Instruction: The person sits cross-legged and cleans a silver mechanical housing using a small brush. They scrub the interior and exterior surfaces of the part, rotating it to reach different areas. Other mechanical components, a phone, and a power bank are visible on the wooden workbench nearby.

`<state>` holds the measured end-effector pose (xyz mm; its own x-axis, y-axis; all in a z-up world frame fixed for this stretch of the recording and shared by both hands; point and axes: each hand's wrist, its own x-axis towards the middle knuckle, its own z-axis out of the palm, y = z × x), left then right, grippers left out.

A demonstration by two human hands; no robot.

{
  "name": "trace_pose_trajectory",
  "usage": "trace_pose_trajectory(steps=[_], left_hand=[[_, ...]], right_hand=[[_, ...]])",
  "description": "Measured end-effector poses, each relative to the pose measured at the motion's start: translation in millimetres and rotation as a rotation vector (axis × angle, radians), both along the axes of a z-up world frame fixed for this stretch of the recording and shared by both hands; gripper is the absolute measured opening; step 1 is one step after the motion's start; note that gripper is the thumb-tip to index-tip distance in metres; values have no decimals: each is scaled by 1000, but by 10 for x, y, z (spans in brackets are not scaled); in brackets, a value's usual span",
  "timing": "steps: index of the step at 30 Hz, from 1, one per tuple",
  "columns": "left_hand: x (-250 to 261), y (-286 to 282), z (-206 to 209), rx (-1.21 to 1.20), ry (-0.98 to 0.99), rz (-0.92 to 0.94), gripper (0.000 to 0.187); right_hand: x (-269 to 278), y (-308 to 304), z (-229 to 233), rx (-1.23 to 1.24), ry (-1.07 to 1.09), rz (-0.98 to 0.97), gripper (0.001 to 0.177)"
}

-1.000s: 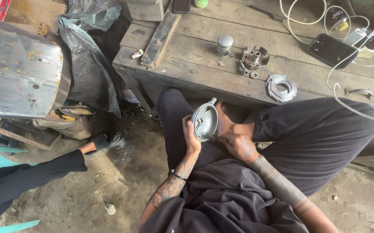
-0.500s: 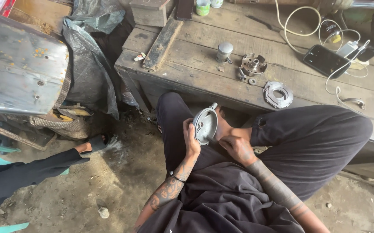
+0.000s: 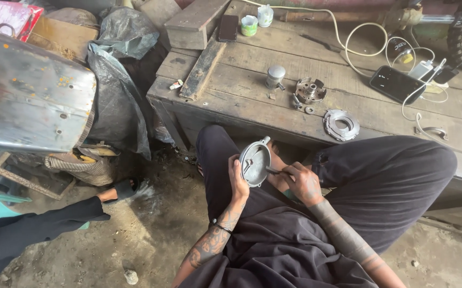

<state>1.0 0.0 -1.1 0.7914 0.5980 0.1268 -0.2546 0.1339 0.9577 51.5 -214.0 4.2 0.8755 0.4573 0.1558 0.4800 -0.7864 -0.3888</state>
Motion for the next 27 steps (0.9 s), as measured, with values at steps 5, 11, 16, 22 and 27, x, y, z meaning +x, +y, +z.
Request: trace_pose_trajectory(steps=[5,11,16,22,27], left_hand=[[-23,-31,14,10,11,4,44],[-36,-11,49,-8,28,0,44],[-42,-43,59,-13,32,-4,43],[-4,-17,-4,-26,43,15,43],[-24,-33,-21,-45,49,6,41]], right_hand=[[-261,167,189,136,208,124,14],[-125,125,257,6,11,23,17],[-253,167,-13,116,112,167,15],[-87,97,-8,-59,-1,-6,19],[-323,185,12,169,278,153,18]])
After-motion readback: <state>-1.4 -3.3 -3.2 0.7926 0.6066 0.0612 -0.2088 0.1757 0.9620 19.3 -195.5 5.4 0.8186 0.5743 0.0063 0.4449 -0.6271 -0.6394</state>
